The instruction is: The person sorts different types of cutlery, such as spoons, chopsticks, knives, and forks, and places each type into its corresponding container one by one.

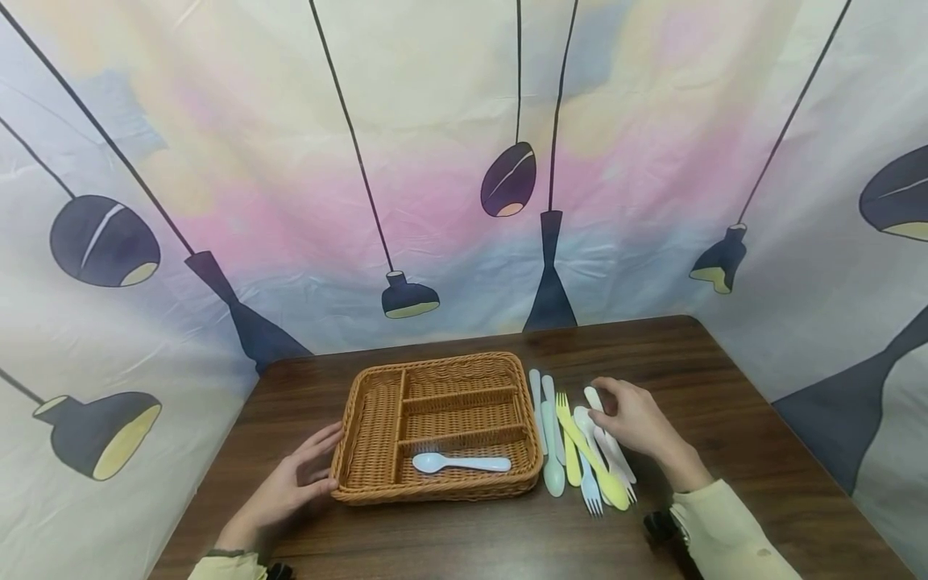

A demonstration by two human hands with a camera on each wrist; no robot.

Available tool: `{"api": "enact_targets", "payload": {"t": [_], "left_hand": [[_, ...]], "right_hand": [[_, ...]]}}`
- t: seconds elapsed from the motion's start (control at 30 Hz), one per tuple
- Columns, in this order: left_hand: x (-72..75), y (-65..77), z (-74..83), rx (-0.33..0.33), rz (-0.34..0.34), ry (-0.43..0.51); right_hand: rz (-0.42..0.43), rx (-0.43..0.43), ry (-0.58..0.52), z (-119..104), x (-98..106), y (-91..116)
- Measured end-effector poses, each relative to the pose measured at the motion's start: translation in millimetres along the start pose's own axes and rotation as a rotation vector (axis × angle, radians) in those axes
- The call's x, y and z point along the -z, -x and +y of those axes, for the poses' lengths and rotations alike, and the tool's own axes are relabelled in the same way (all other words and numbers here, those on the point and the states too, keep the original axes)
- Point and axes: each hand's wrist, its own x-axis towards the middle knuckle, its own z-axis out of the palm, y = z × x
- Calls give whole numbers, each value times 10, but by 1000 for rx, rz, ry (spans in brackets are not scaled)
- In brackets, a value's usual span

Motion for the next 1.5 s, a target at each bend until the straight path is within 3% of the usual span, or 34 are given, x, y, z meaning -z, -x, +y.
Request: {"api": "enact_targets", "payload": {"t": [0.57, 0.83, 1.5], "left_hand": [[0, 2, -14, -10, 4, -20], [-7, 7, -14, -7, 2, -16], [9, 1, -1, -5, -2, -15]], "right_hand": [[-37, -101, 8, 175, -89, 40], [-103, -145, -33, 208, -167, 49], [-106, -111, -4, 134, -274, 52]]}}
